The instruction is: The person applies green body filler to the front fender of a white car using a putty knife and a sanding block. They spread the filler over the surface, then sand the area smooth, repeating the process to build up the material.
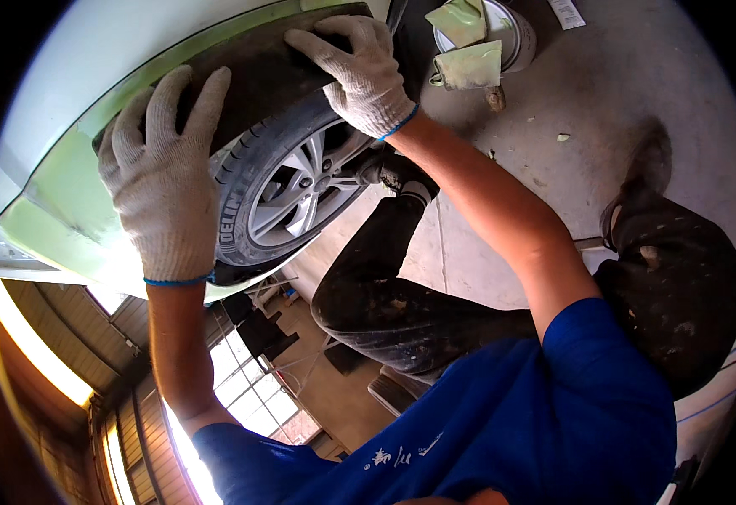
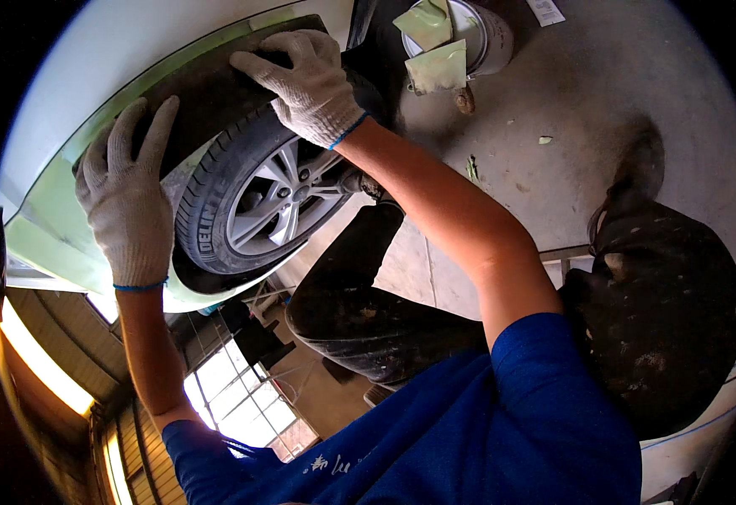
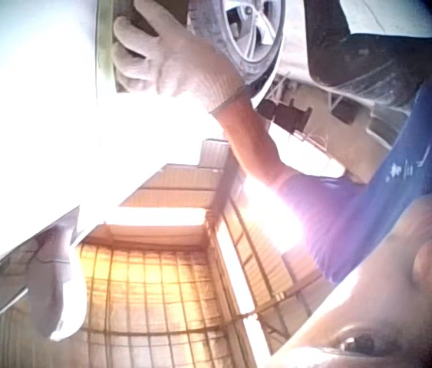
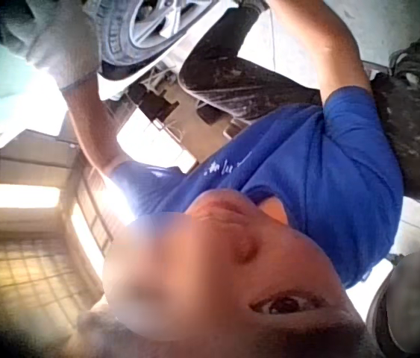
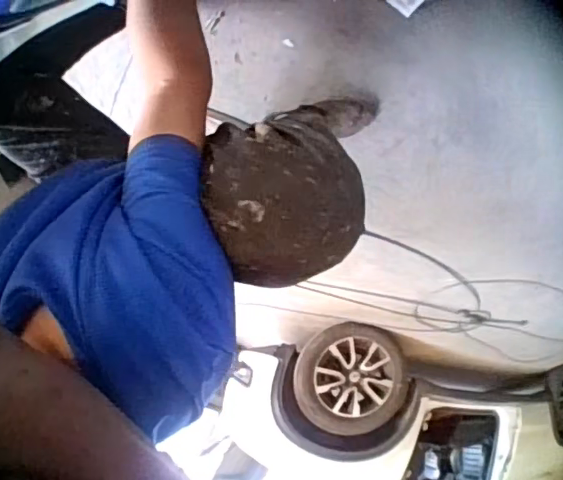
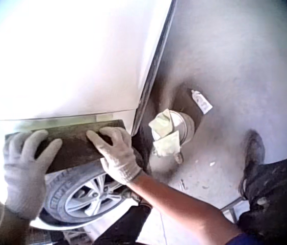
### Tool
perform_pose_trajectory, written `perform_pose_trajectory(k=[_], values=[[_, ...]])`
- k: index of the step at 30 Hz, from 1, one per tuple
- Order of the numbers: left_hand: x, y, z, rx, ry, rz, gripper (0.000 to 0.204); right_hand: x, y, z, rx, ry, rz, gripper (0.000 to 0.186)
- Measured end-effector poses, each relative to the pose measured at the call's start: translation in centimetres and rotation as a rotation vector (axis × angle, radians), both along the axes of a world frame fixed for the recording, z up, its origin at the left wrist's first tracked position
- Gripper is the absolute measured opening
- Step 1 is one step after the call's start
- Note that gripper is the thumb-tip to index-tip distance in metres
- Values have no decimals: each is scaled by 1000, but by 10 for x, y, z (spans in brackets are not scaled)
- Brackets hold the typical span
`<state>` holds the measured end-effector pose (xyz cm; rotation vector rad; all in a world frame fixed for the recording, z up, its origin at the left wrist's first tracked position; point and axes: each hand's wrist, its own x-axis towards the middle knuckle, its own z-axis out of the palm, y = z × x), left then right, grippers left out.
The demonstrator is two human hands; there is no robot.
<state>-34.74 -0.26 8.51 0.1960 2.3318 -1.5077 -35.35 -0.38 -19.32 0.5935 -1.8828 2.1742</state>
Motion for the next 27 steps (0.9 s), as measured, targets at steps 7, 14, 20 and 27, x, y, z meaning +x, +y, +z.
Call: perform_pose_trajectory(k=[7, 14, 20, 27], values=[[-19, -5, 3, -79, -43, -45, 71, -14, -8, 4, 16, 2, -92, 77], [-7, -24, -6, -46, 4, 34, 74, -5, -29, 1, 8, -56, -34, 77], [47, -31, -23, 26, 106, 104, 68, 30, -40, -13, 16, -1, 31, 75], [135, -29, -44, 96, 147, 242, 62, 84, -24, -25, 84, 78, 103, 57]])
